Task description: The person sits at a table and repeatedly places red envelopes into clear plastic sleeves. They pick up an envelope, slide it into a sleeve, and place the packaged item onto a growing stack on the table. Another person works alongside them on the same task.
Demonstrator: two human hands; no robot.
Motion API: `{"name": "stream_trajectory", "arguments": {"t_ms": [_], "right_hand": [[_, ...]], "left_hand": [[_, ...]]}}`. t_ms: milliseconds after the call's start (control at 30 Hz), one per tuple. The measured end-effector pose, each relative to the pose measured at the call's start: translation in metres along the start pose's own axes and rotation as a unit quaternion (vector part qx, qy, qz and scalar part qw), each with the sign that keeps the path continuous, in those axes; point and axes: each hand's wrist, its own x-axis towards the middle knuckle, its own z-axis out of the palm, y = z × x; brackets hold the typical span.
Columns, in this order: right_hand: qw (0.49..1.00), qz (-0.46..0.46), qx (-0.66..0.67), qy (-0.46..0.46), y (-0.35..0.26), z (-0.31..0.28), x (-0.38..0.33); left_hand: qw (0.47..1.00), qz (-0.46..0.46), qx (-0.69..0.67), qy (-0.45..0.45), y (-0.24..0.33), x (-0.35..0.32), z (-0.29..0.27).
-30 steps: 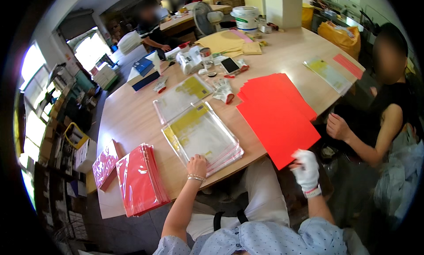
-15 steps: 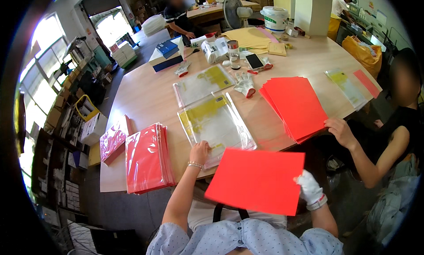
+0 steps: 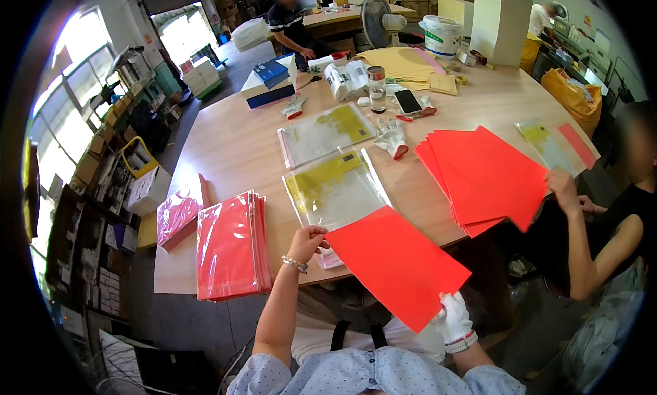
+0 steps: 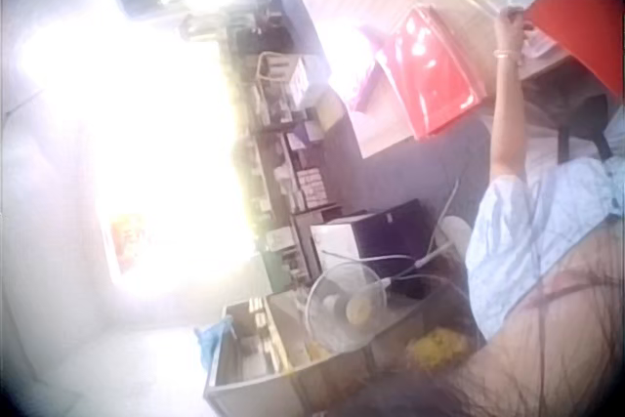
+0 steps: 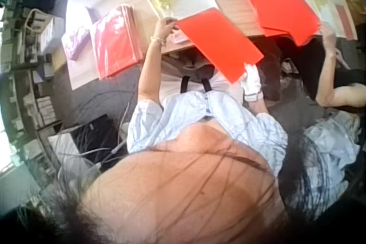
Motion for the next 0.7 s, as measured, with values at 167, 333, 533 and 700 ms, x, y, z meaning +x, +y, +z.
{"name": "stream_trajectory", "arguments": {"t_ms": [167,333,533,700], "right_hand": [[0.998,-0.035,-0.042,0.009,0.002,0.005,0.0],[0.999,-0.019,-0.004,0.028,0.016,0.007,-0.001],[0.994,0.031,-0.099,-0.045,0.015,0.015,-0.016],[0.998,0.052,0.022,-0.038,0.06,0.028,0.056]], "left_hand": [[0.98,0.081,0.163,0.087,0.004,-0.023,0.028],[0.934,0.148,-0.284,0.16,-0.065,-0.022,0.101],[0.91,0.238,0.338,0.032,-0.15,-0.019,0.161],[0.884,0.263,0.363,0.133,-0.202,-0.073,0.219]]}}
